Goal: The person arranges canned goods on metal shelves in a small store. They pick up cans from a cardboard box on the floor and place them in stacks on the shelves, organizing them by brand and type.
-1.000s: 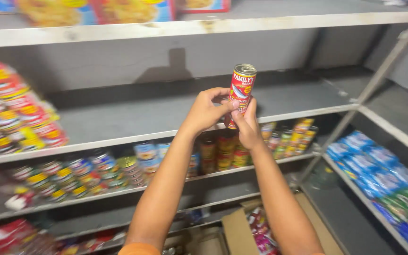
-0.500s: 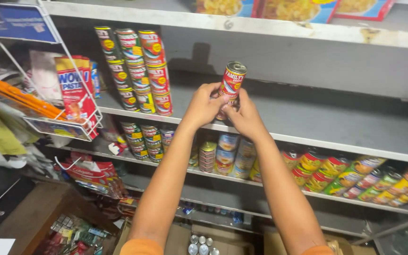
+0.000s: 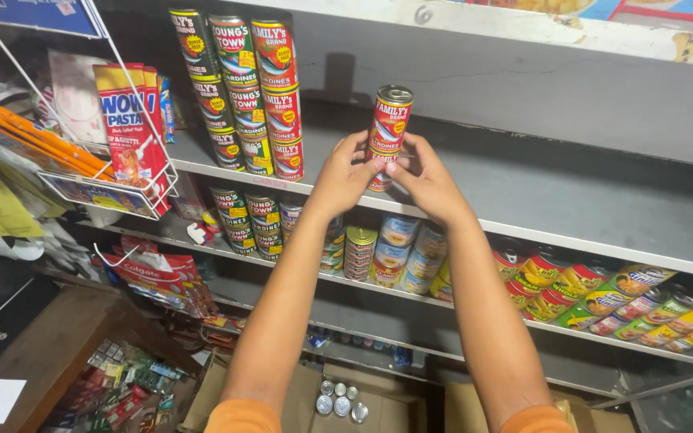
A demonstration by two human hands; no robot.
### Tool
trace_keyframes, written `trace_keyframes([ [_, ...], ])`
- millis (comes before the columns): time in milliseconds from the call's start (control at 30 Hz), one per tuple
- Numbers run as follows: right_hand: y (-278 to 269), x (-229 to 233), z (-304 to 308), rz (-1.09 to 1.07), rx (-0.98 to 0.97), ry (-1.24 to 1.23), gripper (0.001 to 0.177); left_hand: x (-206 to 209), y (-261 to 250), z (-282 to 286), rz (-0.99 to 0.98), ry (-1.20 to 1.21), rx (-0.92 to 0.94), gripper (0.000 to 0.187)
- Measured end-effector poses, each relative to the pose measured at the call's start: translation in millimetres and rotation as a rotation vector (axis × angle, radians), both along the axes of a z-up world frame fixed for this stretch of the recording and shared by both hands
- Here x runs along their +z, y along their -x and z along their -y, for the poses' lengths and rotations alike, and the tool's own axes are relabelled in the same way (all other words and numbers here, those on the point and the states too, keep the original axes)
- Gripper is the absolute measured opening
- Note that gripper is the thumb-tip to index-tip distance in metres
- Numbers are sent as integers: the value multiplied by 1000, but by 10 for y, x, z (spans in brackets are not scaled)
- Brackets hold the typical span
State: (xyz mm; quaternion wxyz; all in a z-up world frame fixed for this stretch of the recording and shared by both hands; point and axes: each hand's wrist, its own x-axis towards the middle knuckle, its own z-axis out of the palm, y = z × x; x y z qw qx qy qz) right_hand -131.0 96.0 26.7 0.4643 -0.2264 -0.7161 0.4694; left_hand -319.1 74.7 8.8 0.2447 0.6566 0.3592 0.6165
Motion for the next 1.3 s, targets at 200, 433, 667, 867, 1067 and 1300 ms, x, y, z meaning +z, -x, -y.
trace_keyframes([
  [200,-58,4,-38,-1,7,67,46,-12,18,322,28,-91,110,46],
  [433,156,21,-63,97,-1,-55,45,7,94,769,-86,-296,215,37],
  [667,652,-38,-288,161,-161,-165,46,-43,377,767,93,-359,779,39],
  [867,1107,-14,-486,32,-71,-47,48,-190,488,655,121,-302,807,58],
  [1067,1342,-90,-665,17,-34,-74,48,-252,487,608,94,-267,823,53],
  [1300,1455,-8,-632,-3,93,-43,47,-243,477,632,85,-256,818,50],
])
